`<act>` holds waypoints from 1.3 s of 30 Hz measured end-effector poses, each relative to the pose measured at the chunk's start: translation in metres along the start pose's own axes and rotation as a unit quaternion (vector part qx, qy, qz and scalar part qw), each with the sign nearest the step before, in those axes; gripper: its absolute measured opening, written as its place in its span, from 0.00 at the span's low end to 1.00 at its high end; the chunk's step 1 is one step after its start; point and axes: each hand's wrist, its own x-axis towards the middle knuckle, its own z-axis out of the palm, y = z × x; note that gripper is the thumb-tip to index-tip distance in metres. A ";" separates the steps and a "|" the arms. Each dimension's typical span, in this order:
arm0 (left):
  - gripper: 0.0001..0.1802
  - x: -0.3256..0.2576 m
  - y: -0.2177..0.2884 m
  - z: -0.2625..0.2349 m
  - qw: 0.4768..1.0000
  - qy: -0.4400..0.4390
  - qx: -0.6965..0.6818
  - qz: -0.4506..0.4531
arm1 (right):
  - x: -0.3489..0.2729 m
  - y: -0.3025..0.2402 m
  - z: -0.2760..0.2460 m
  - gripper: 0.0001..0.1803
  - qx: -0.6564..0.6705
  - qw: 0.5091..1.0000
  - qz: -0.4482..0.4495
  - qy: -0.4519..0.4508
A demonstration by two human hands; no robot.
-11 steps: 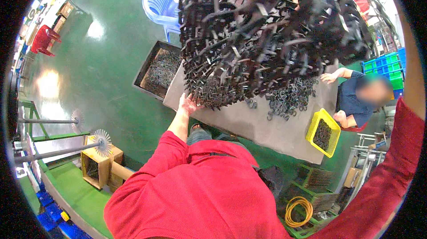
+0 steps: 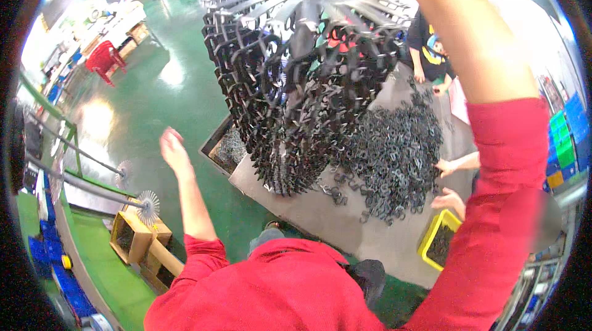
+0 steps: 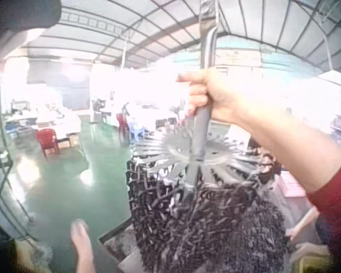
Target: The person sorts small metal hooks and black plastic hangers on a table, then repeatedly picks up individual hangers and hooks to attach them to a vertical rotating rack. The person continues attaching hangers one by one to the rack while another person works nearby.
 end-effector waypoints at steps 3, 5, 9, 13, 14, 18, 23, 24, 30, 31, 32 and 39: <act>0.15 0.036 0.220 -0.008 0.976 -0.002 -0.137 0.168 | 0.007 0.003 -0.003 0.06 0.032 0.998 0.004 -0.047; 0.15 0.037 0.319 -0.048 0.906 -0.086 -0.002 0.415 | 0.045 0.024 0.025 0.06 0.114 0.978 0.021 -0.172; 0.28 0.011 0.441 0.040 0.730 -0.378 0.035 0.568 | -0.002 0.000 -0.015 0.07 0.027 0.997 0.029 -0.059; 0.40 0.014 0.458 0.077 0.679 -0.444 0.163 0.561 | 0.007 0.003 -0.001 0.08 0.059 0.987 0.019 -0.150; 0.40 0.020 0.455 0.079 0.673 -0.477 0.190 0.533 | 0.009 0.010 0.010 0.09 0.056 0.985 0.007 -0.164; 0.40 0.025 0.458 0.097 0.626 -0.558 0.192 0.510 | 0.003 0.007 0.012 0.10 0.016 0.989 -0.013 -0.143; 0.38 0.024 0.455 0.106 0.619 -0.622 0.130 0.461 | 0.014 0.012 -0.001 0.18 -0.072 0.984 -0.049 -0.157; 0.37 0.025 0.454 0.102 0.630 -0.616 0.131 0.455 | -0.009 -0.004 0.009 0.19 -0.151 0.981 -0.052 -0.108; 0.36 0.032 0.447 0.104 0.645 -0.606 0.133 0.446 | -0.069 0.001 -0.013 0.18 -0.291 0.867 -0.359 0.185; 0.36 0.031 0.445 0.108 0.647 -0.600 0.134 0.452 | -0.098 0.006 -0.019 0.16 -0.299 0.851 -0.380 0.204; 0.36 0.031 0.443 0.109 0.650 -0.591 0.138 0.457 | -0.126 0.011 -0.023 0.14 -0.305 0.834 -0.401 0.222; 0.35 0.023 0.448 0.120 0.661 -0.564 0.157 0.470 | -0.205 0.075 -0.018 0.09 -0.397 0.812 -0.321 0.283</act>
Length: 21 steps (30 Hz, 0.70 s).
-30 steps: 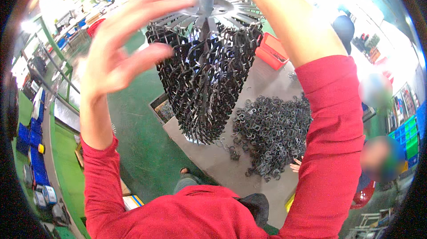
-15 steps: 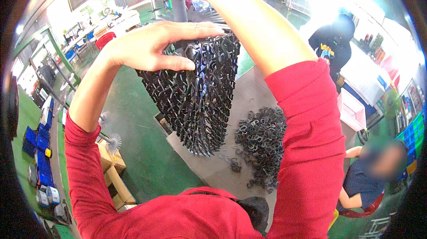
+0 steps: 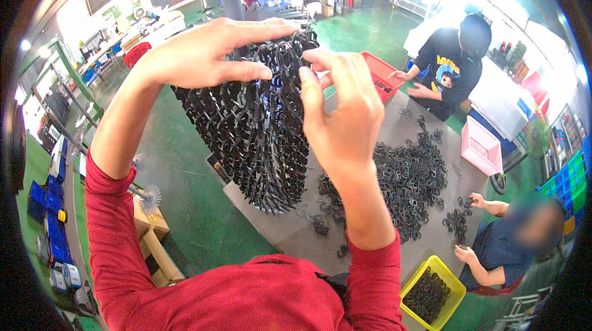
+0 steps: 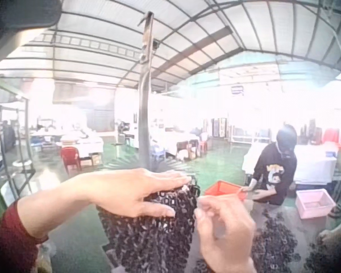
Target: The person sorts small metal hooks and black plastic hangers on a table, then repeatedly picks up individual hangers and hooks to attach them to a vertical rotating rack. The person continues attaching hangers one by one to the rack while another person works nearby.
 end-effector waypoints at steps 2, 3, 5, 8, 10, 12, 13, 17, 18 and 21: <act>0.35 -0.001 0.002 0.000 1.000 0.002 -0.003 -0.004 | -0.007 -0.005 0.006 0.11 -0.042 0.998 0.038 -0.023; 0.35 -0.002 0.003 -0.001 1.000 0.001 -0.005 -0.007 | -0.010 -0.007 0.009 0.12 -0.052 0.996 0.055 -0.039; 0.36 -0.003 0.007 -0.001 1.000 0.005 -0.015 -0.017 | -0.011 -0.010 0.014 0.11 -0.082 0.995 0.043 -0.050; 0.36 -0.005 0.009 0.001 0.999 0.038 0.018 -0.008 | -0.011 -0.013 0.016 0.12 -0.161 0.985 0.005 -0.054; 0.35 -0.008 0.011 0.002 0.996 0.080 0.028 0.014 | -0.010 -0.017 0.019 0.11 -0.194 0.979 -0.008 -0.059; 0.33 -0.005 0.015 0.002 0.995 0.093 0.020 0.032 | -0.011 -0.017 0.021 0.10 -0.233 0.971 -0.020 -0.059; 0.32 -0.004 0.015 0.002 0.996 0.087 0.021 0.028 | -0.011 -0.016 0.023 0.10 -0.237 0.969 -0.020 -0.059; 0.30 -0.008 0.019 -0.005 0.998 0.066 -0.007 -0.009 | -0.009 -0.013 0.029 0.08 -0.181 0.982 -0.028 -0.037; 0.29 -0.008 0.018 -0.005 0.998 0.063 -0.025 -0.019 | -0.010 -0.010 0.030 0.07 -0.154 0.987 -0.031 -0.027; 0.29 -0.009 0.017 -0.007 0.998 0.059 -0.008 0.004 | -0.013 0.000 0.033 0.07 -0.060 0.997 -0.042 -0.002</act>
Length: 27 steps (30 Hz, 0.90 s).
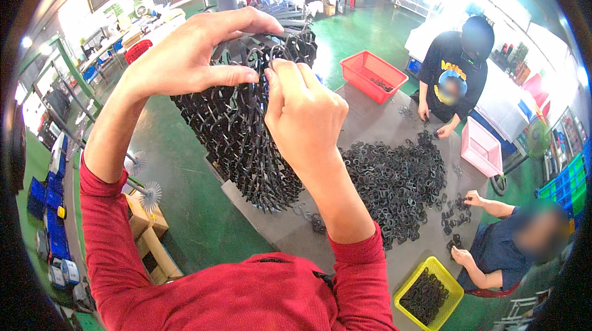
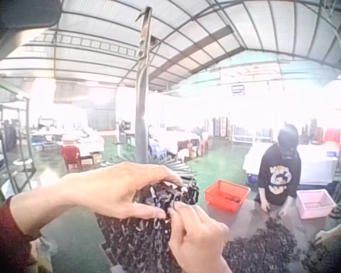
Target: The person sorts small metal hooks and black plastic hangers on a table, then repeatedly picks up individual hangers and hooks to attach them to a vertical rotating rack. The person continues attaching hangers one by one to the rack while another person works nearby.
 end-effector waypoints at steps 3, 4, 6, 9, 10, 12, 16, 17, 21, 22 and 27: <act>0.28 -0.001 -0.002 -0.002 0.999 -0.010 0.025 0.020 | -0.003 -0.003 0.002 0.06 -0.025 1.000 0.002 0.003; 0.28 -0.002 -0.002 -0.003 0.999 -0.013 0.035 0.028 | -0.004 -0.003 0.003 0.06 -0.036 0.999 -0.002 0.010; 0.27 -0.003 -0.005 -0.003 0.998 -0.012 0.028 0.052 | -0.007 -0.002 0.007 0.06 -0.061 0.998 -0.010 0.023; 0.26 -0.005 -0.006 -0.004 0.998 -0.014 0.010 0.063 | -0.009 -0.004 0.010 0.06 -0.093 0.995 -0.019 0.032; 0.26 -0.006 -0.006 -0.003 0.998 -0.016 0.002 0.063 | -0.009 -0.003 0.012 0.06 -0.090 0.995 -0.025 0.043; 0.26 -0.006 -0.005 0.001 0.998 -0.004 0.013 0.059 | -0.010 0.000 0.016 0.07 -0.089 0.993 -0.032 0.064; 0.25 -0.004 -0.005 0.003 0.998 0.003 0.021 0.053 | -0.010 0.007 0.018 0.05 -0.037 0.994 -0.049 0.093; 0.25 -0.004 -0.006 0.003 0.998 0.002 0.022 0.054 | -0.011 0.009 0.019 0.05 -0.018 0.992 -0.057 0.109; 0.25 -0.004 -0.007 0.003 0.998 -0.003 0.026 0.052 | -0.011 0.010 0.019 0.03 0.070 0.991 -0.026 0.114; 0.25 -0.005 -0.007 0.003 0.998 -0.004 0.027 0.050 | -0.010 0.009 0.018 0.03 0.087 0.989 -0.022 0.116; 0.25 -0.003 -0.005 0.005 0.997 0.001 0.039 0.061 | -0.014 0.014 0.011 0.03 0.123 0.986 0.011 0.110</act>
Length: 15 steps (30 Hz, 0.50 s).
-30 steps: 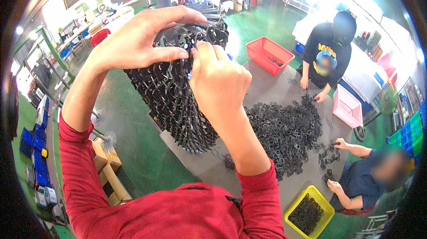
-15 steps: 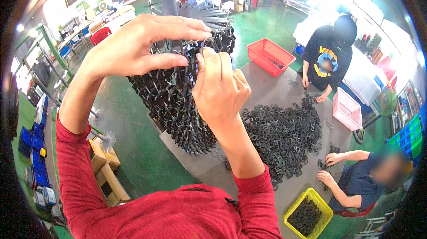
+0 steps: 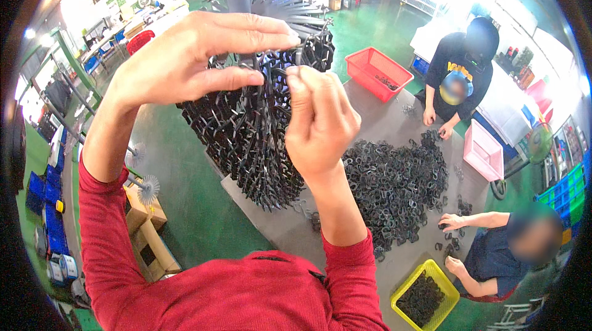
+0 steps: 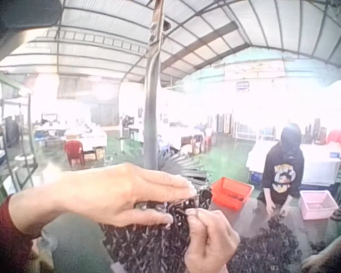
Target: The person sorts small metal hooks and black plastic hangers on a table, then repeatedly picks up individual hangers and hooks to attach them to a vertical rotating rack. The person continues attaching hangers one by one to the rack while another person works nearby.
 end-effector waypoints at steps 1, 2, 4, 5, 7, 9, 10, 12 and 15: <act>0.25 0.002 -0.001 0.002 1.000 0.001 0.002 0.003 | -0.005 0.004 -0.002 0.01 0.044 0.998 0.047 0.012; 0.25 0.001 -0.002 0.001 1.000 0.000 0.013 0.005 | -0.009 0.003 -0.004 0.01 0.090 0.991 0.091 0.034; 0.25 0.001 -0.004 -0.001 0.999 -0.004 0.035 0.010 | -0.005 0.007 -0.011 0.01 0.079 0.993 0.080 0.019; 0.25 0.000 -0.004 -0.001 0.999 0.001 0.043 0.002 | -0.007 0.007 -0.015 0.03 0.089 0.991 0.101 -0.004; 0.25 0.000 -0.002 -0.002 1.000 -0.012 0.023 -0.012 | -0.009 0.008 -0.024 0.05 0.108 0.982 0.146 -0.049; 0.24 -0.002 0.000 -0.004 0.999 -0.018 0.008 -0.033 | -0.004 0.002 -0.035 0.06 0.094 0.970 0.212 -0.078; 0.24 -0.004 -0.001 -0.005 0.999 -0.014 0.001 -0.038 | -0.003 0.002 -0.039 0.06 0.086 0.961 0.246 -0.092; 0.25 -0.002 -0.006 -0.007 0.999 -0.034 -0.004 -0.022 | -0.006 0.015 -0.047 0.07 0.104 0.962 0.238 -0.083; 0.25 -0.004 -0.007 -0.006 0.999 -0.035 -0.002 -0.002 | -0.008 0.024 -0.064 0.07 0.104 0.930 0.336 -0.106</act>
